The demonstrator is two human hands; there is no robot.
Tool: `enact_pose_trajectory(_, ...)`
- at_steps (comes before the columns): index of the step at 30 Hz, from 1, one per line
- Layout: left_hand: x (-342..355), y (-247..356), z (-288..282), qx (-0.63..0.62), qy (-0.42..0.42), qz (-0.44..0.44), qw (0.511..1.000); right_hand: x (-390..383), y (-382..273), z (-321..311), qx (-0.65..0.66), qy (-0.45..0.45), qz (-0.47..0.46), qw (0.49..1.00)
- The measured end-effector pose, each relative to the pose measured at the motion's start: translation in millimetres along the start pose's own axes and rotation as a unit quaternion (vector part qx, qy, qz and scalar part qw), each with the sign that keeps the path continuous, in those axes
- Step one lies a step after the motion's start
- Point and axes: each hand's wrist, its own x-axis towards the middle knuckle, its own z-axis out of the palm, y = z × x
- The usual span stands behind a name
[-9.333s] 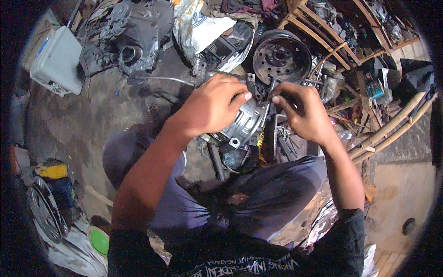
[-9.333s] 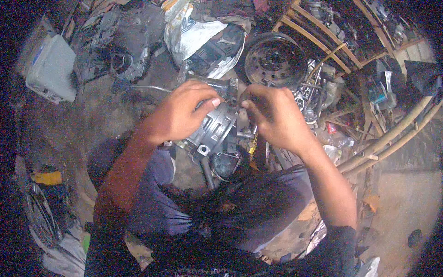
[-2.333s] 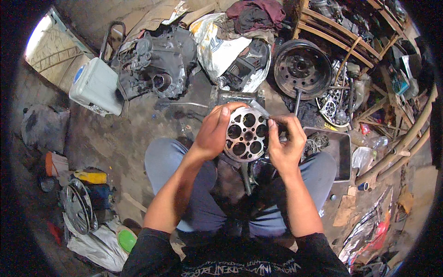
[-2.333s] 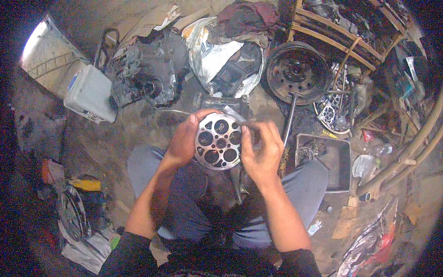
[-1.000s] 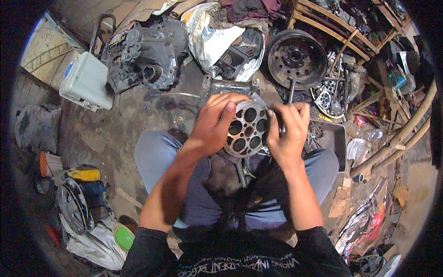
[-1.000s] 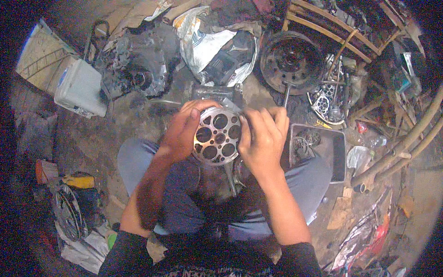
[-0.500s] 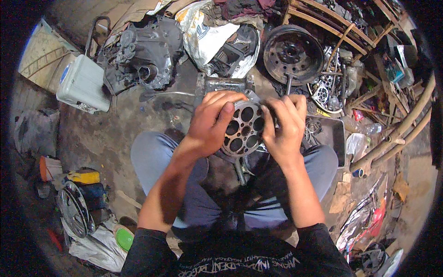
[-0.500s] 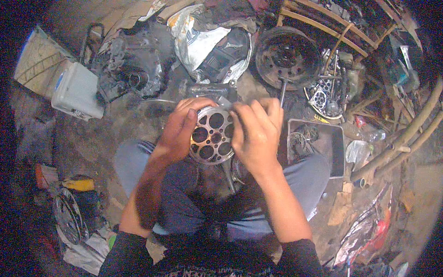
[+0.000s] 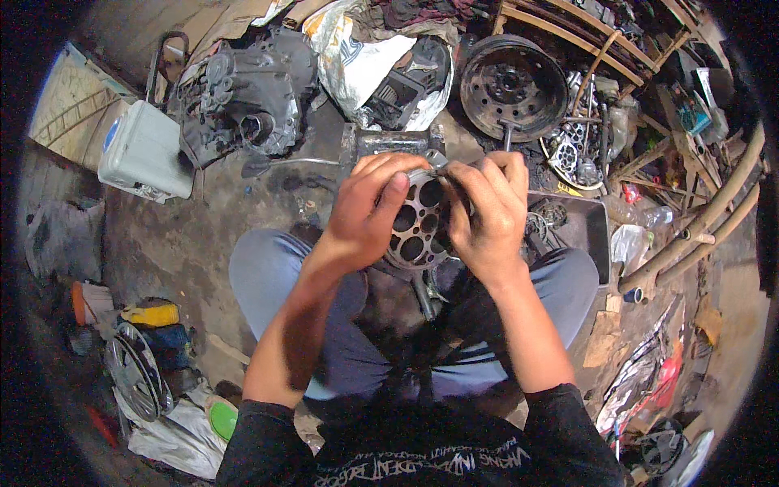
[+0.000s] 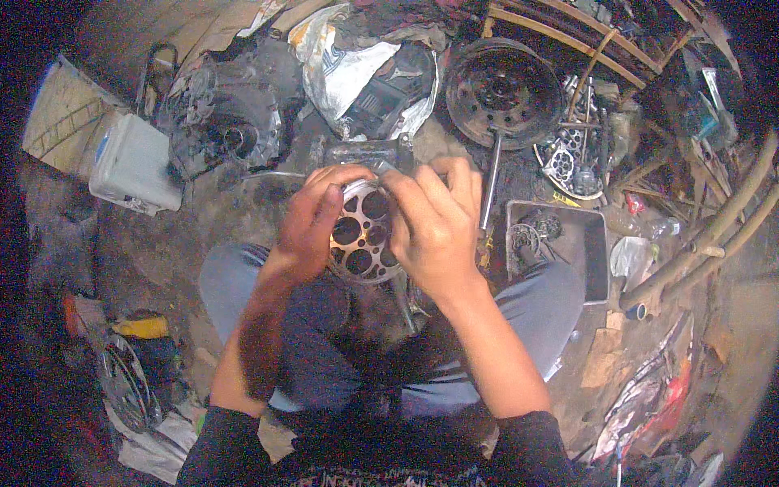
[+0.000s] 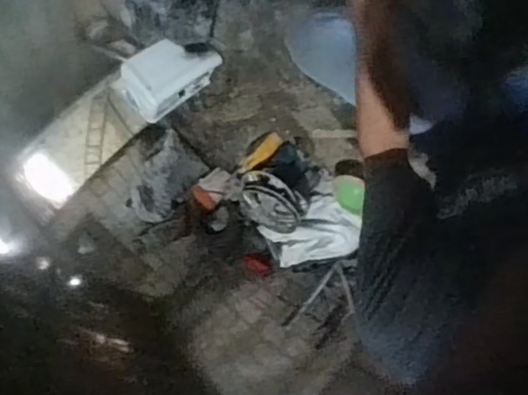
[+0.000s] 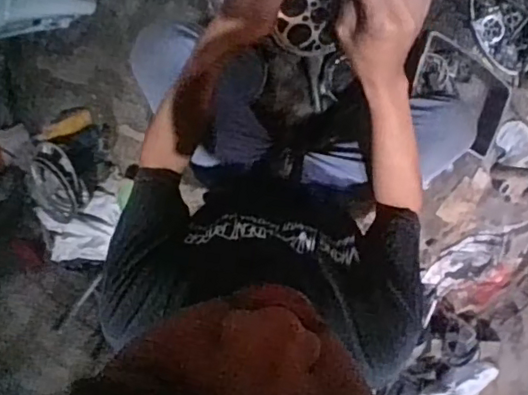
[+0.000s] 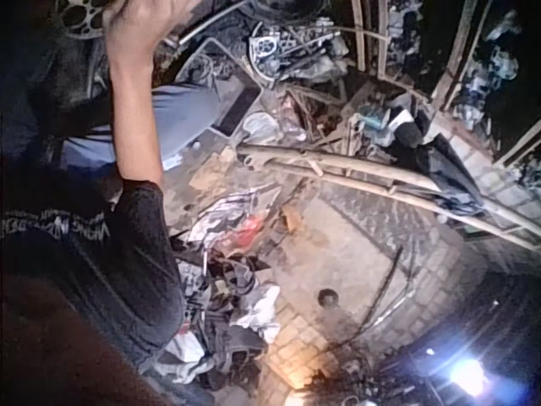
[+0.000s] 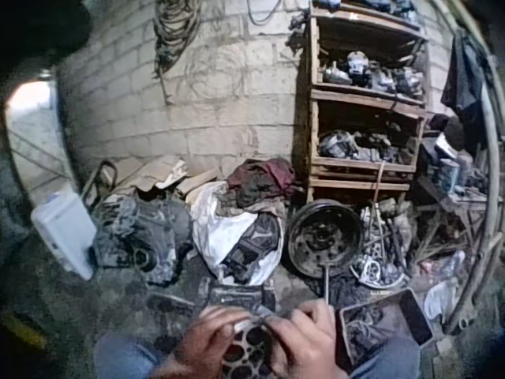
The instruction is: The person sits on the floor and uses a hammer and a small metal rod to tap and adjust components inside a cylinder head. They repeatedly rotate the part, tap specific areas, and inspect the interior surfaces.
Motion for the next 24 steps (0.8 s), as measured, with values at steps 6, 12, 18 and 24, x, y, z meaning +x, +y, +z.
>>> enact_pose_trajectory(6, 0, -5, -5, -0.062, 0.007, -0.083, 0.995, -30, 21, -15, -0.019, -0.043, 0.063, 0.997)
enact_pose_trajectory(12, 0, -11, -6, -0.112, 0.001, -0.122, 0.986, -28, 20, -9, 0.004, -0.016, 0.070, 0.997)
enact_pose_trajectory(18, 0, -7, -6, -0.057, 0.008, -0.099, 0.993, -39, 10, -20, -0.017, -0.061, 0.081, 0.995)
enact_pose_trajectory(24, -1, -1, -3, -0.028, 0.002, -0.074, 0.997, -63, -10, -29, 0.001, -0.072, 0.138, 0.988)
